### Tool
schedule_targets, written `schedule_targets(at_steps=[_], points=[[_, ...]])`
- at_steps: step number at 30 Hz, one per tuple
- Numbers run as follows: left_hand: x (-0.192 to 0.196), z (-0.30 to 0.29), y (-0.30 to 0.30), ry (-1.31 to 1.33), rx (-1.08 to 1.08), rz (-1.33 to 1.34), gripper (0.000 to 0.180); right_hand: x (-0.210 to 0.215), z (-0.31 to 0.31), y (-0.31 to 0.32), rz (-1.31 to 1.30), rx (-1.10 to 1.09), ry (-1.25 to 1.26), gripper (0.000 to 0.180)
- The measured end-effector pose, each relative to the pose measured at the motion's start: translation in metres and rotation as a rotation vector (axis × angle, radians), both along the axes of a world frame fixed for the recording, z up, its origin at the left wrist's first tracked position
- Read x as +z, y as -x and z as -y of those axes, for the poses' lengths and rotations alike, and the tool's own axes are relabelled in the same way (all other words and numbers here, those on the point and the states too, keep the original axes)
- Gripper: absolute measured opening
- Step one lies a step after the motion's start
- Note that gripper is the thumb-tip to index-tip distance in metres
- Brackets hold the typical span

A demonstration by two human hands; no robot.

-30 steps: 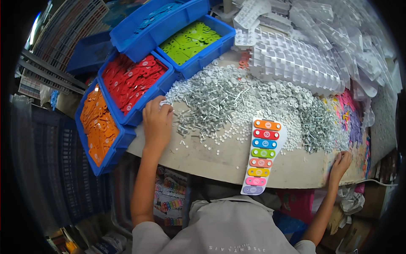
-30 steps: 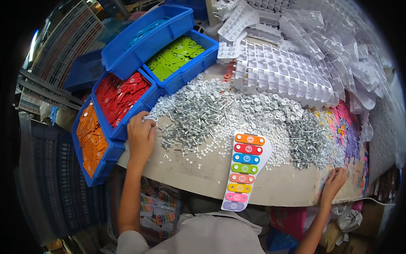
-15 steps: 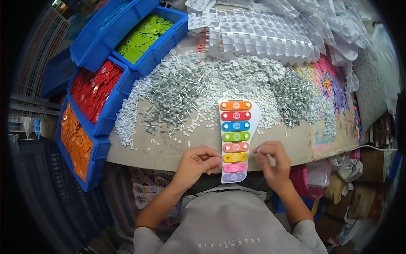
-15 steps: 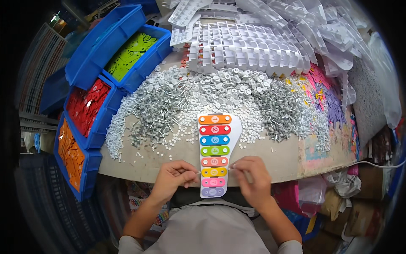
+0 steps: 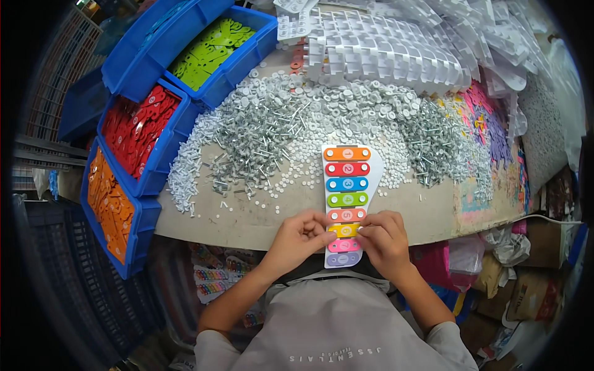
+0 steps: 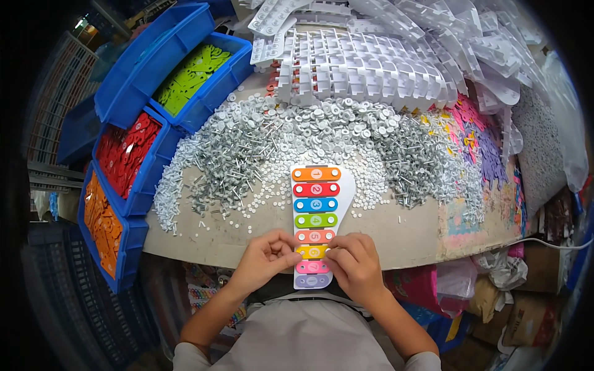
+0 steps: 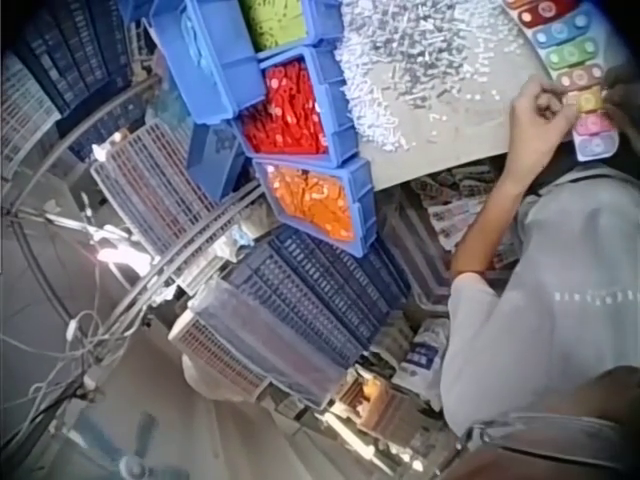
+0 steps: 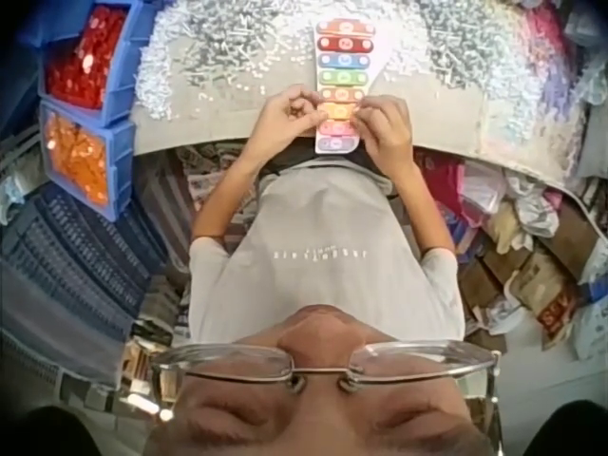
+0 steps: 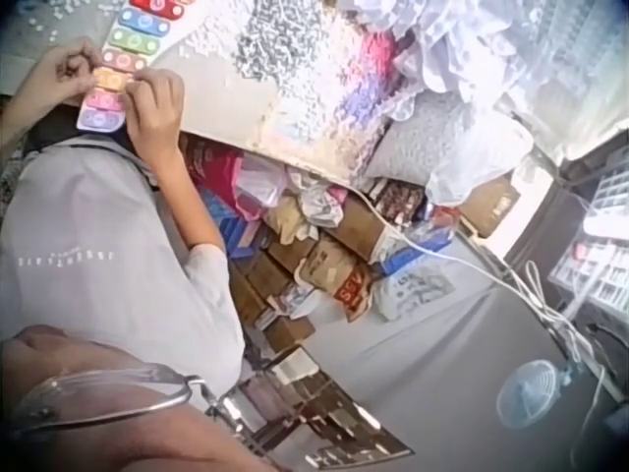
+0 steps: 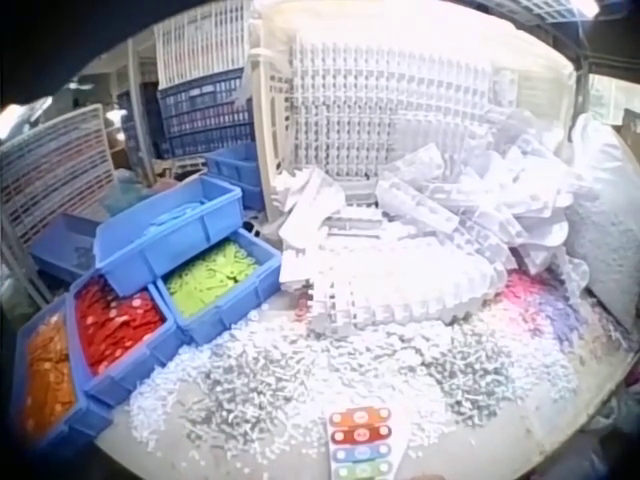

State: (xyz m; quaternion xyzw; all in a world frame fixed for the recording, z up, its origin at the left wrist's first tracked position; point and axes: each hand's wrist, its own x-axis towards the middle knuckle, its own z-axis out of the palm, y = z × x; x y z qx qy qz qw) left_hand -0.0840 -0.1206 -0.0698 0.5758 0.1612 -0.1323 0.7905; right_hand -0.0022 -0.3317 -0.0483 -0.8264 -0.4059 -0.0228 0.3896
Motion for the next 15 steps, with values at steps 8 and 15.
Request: schedule_targets(at_steps=[8,15], points=[[0.013,-0.003,-0.020,-0.264,-0.229,-0.053,0.069,0.007,0.007,-0.011,-1.231,-0.225,-0.074,0.023],[0.002,-0.012,-0.032,-0.027,-0.263,-0.099,0.064,0.004,0.004,-0.015,-1.419,-0.063,-0.081,0.032]])
